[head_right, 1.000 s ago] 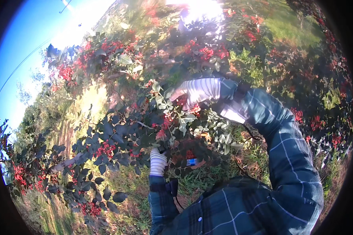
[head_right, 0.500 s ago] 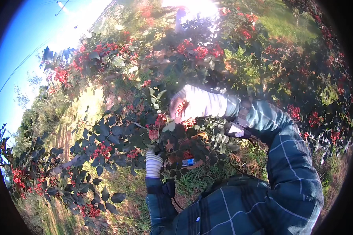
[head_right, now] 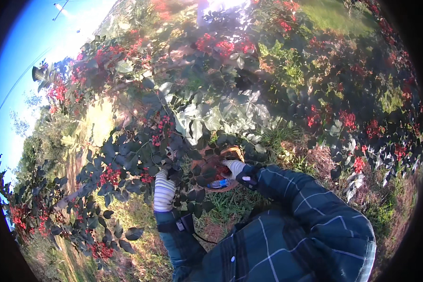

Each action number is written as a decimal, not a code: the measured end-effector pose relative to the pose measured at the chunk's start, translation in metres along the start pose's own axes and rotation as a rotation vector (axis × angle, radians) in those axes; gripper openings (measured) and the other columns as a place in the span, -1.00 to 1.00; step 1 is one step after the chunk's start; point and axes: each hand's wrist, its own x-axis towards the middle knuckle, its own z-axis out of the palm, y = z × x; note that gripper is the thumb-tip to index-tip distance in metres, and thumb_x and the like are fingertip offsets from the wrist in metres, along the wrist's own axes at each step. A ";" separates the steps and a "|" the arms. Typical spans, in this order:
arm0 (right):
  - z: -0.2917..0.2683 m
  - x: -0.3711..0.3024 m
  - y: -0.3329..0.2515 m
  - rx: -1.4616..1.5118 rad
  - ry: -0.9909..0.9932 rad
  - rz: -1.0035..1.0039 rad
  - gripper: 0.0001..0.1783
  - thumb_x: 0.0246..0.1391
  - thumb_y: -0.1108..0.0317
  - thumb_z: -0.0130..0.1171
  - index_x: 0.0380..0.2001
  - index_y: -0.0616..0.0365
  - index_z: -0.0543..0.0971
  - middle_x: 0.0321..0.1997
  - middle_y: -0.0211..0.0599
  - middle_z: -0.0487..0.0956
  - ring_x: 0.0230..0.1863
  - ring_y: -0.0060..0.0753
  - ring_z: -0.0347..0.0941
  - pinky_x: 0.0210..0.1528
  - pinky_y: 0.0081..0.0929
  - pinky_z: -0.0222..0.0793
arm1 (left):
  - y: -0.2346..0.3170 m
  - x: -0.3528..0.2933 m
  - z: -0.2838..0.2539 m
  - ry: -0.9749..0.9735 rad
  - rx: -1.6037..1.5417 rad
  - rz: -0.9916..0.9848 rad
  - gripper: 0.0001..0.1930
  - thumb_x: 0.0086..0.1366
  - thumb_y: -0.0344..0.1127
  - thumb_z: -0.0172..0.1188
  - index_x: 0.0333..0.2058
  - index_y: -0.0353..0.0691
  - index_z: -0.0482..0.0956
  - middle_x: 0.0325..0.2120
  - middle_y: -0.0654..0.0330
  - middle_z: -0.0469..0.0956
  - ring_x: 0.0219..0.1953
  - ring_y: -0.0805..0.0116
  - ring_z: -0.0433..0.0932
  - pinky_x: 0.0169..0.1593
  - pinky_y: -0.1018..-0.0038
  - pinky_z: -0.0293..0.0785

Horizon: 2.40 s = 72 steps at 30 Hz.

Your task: Pick red berries from the tree branches and place them into the basket.

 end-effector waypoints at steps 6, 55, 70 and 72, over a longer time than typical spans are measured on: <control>0.025 -0.021 0.008 -0.651 -0.066 -0.008 -0.78 0.15 0.26 0.08 -0.19 0.10 0.56 -0.24 -0.25 0.63 -0.26 -0.28 0.53 -0.36 -0.23 0.50 | -0.015 0.000 0.002 -0.036 0.025 -0.016 -0.67 0.03 -0.60 0.11 -0.15 -0.42 0.50 -0.30 -0.07 0.57 -0.25 0.11 0.57 -0.10 0.36 0.47; 0.207 -0.207 -0.061 -0.613 -0.183 -1.001 -0.77 0.13 0.41 0.10 -0.18 0.33 0.51 -0.21 -0.07 0.58 -0.25 -0.21 0.52 -0.05 -0.27 0.48 | -0.022 0.001 0.046 -0.003 0.186 -0.328 -0.56 0.11 -0.36 0.27 -0.01 -0.30 0.49 -0.22 -0.09 0.60 -0.14 0.03 0.59 -0.07 0.26 0.47; 0.197 -0.199 -0.080 -0.540 -0.411 -0.857 -0.78 0.02 0.47 0.23 -0.21 0.21 0.62 -0.39 -0.49 0.61 -0.52 -0.80 0.37 -0.50 -0.75 0.27 | -0.029 0.005 0.051 0.046 0.089 -0.247 -0.62 0.10 -0.40 0.26 -0.06 -0.28 0.52 -0.26 -0.11 0.60 -0.17 0.00 0.59 -0.10 0.29 0.47; 0.201 -0.208 -0.080 -0.481 -0.325 -0.826 -0.79 0.02 0.47 0.25 -0.22 0.23 0.61 -0.41 -0.46 0.61 -0.51 -0.76 0.40 -0.49 -0.73 0.30 | -0.030 0.004 0.051 0.066 0.092 -0.219 -0.63 0.10 -0.40 0.26 -0.07 -0.28 0.53 -0.28 -0.11 0.60 -0.18 -0.01 0.59 -0.10 0.29 0.47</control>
